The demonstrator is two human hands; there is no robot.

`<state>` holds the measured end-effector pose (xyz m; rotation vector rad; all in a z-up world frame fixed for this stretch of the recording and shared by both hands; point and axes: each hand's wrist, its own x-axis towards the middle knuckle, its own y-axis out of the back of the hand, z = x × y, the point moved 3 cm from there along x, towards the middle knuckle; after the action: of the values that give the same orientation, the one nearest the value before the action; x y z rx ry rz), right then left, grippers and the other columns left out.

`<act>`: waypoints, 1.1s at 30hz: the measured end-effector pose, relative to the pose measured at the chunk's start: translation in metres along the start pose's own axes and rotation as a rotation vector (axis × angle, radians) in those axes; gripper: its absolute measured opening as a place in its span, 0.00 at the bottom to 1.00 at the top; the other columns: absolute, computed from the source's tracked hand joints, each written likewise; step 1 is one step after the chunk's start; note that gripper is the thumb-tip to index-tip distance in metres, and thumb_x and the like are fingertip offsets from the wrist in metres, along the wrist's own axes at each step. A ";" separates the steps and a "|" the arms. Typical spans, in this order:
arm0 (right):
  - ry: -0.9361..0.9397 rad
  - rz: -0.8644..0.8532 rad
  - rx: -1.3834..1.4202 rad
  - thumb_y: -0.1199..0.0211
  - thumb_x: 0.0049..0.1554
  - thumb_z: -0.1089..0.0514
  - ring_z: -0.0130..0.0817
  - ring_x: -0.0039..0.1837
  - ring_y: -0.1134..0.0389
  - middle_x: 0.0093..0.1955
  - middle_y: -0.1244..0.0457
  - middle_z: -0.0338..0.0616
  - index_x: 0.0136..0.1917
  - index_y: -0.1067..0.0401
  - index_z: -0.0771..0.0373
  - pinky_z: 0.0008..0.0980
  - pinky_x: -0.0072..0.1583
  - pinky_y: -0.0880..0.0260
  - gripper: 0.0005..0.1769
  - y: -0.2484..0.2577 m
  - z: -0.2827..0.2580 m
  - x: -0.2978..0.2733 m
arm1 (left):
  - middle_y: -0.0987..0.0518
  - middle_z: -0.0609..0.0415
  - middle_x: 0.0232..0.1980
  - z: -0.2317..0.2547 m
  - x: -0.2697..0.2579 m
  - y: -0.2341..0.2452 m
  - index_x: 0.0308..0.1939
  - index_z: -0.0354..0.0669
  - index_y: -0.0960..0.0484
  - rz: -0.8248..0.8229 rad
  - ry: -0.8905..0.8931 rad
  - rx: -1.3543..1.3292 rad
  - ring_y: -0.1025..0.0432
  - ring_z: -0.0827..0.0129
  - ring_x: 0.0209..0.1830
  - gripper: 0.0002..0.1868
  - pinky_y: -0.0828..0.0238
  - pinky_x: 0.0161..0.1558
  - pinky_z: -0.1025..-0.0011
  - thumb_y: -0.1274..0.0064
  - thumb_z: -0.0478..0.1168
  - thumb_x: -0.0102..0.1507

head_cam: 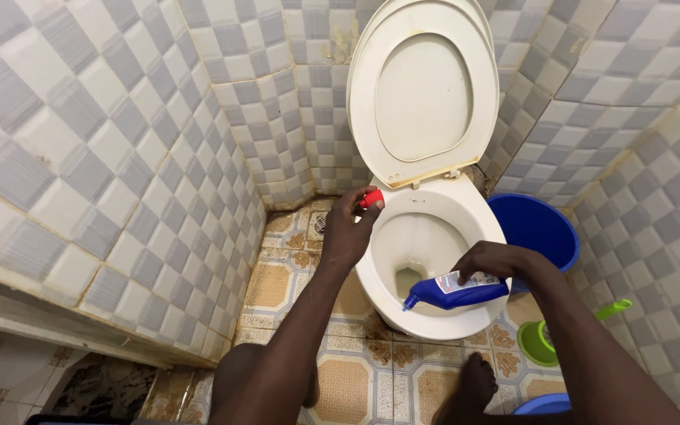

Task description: The person applies blue toilet cleaner to the bowl, then uses a green toilet brush to scrub the interior surfaces. The person also turns on a wall tap to fill a blue basin with water.

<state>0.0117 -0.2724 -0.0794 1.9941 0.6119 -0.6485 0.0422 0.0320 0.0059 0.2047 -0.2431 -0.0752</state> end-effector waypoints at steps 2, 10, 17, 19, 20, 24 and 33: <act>-0.044 0.021 0.032 0.32 0.44 0.51 0.37 0.59 0.25 0.60 0.26 0.45 0.60 0.18 0.56 0.35 0.62 0.27 0.29 0.002 -0.006 -0.013 | 0.17 0.51 0.50 0.000 -0.001 -0.003 0.58 0.40 0.19 -0.005 -0.006 0.009 0.24 0.70 0.45 0.23 0.24 0.48 0.68 0.40 0.47 0.63; -0.131 0.035 -0.059 0.29 0.43 0.52 0.38 0.65 0.28 0.63 0.27 0.44 0.62 0.18 0.54 0.34 0.67 0.31 0.31 0.011 -0.001 -0.030 | 0.16 0.52 0.47 0.001 -0.003 -0.013 0.57 0.41 0.19 -0.048 -0.064 -0.016 0.24 0.70 0.43 0.21 0.25 0.45 0.69 0.40 0.47 0.63; -0.131 0.033 -0.017 0.30 0.42 0.54 0.37 0.63 0.26 0.63 0.27 0.44 0.61 0.17 0.52 0.33 0.65 0.30 0.31 0.013 0.013 -0.035 | 0.16 0.51 0.46 0.000 -0.007 -0.027 0.57 0.42 0.18 -0.106 -0.060 0.024 0.24 0.70 0.42 0.21 0.25 0.44 0.69 0.41 0.47 0.63; -0.136 0.030 0.005 0.29 0.42 0.55 0.37 0.62 0.26 0.63 0.27 0.45 0.61 0.17 0.52 0.33 0.65 0.29 0.31 0.012 0.018 -0.037 | 0.15 0.52 0.45 0.000 -0.010 -0.032 0.57 0.43 0.19 -0.141 -0.059 0.025 0.23 0.71 0.43 0.21 0.25 0.44 0.69 0.41 0.47 0.63; -0.147 0.031 0.012 0.29 0.42 0.55 0.39 0.61 0.25 0.62 0.26 0.45 0.61 0.18 0.52 0.35 0.63 0.28 0.31 0.012 0.019 -0.040 | 0.15 0.52 0.45 0.000 -0.011 -0.035 0.57 0.43 0.18 -0.167 -0.056 0.037 0.23 0.70 0.43 0.21 0.25 0.44 0.69 0.41 0.47 0.63; -0.171 0.055 0.012 0.29 0.43 0.54 0.39 0.59 0.25 0.59 0.25 0.45 0.61 0.17 0.51 0.38 0.61 0.27 0.30 0.013 0.027 -0.049 | 0.14 0.49 0.46 -0.001 -0.014 -0.046 0.56 0.41 0.18 -0.239 -0.063 0.100 0.20 0.67 0.45 0.21 0.24 0.48 0.68 0.40 0.48 0.63; -0.096 0.047 0.004 0.29 0.44 0.55 0.35 0.57 0.26 0.58 0.25 0.44 0.60 0.17 0.54 0.36 0.61 0.28 0.29 0.014 0.085 -0.045 | 0.14 0.48 0.45 -0.001 -0.017 -0.056 0.56 0.40 0.18 -0.317 -0.128 0.100 0.19 0.65 0.46 0.22 0.24 0.51 0.66 0.41 0.50 0.64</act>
<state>-0.0293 -0.3602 -0.0785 1.9634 0.5050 -0.7124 0.0233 -0.0212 -0.0107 0.3373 -0.3408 -0.3923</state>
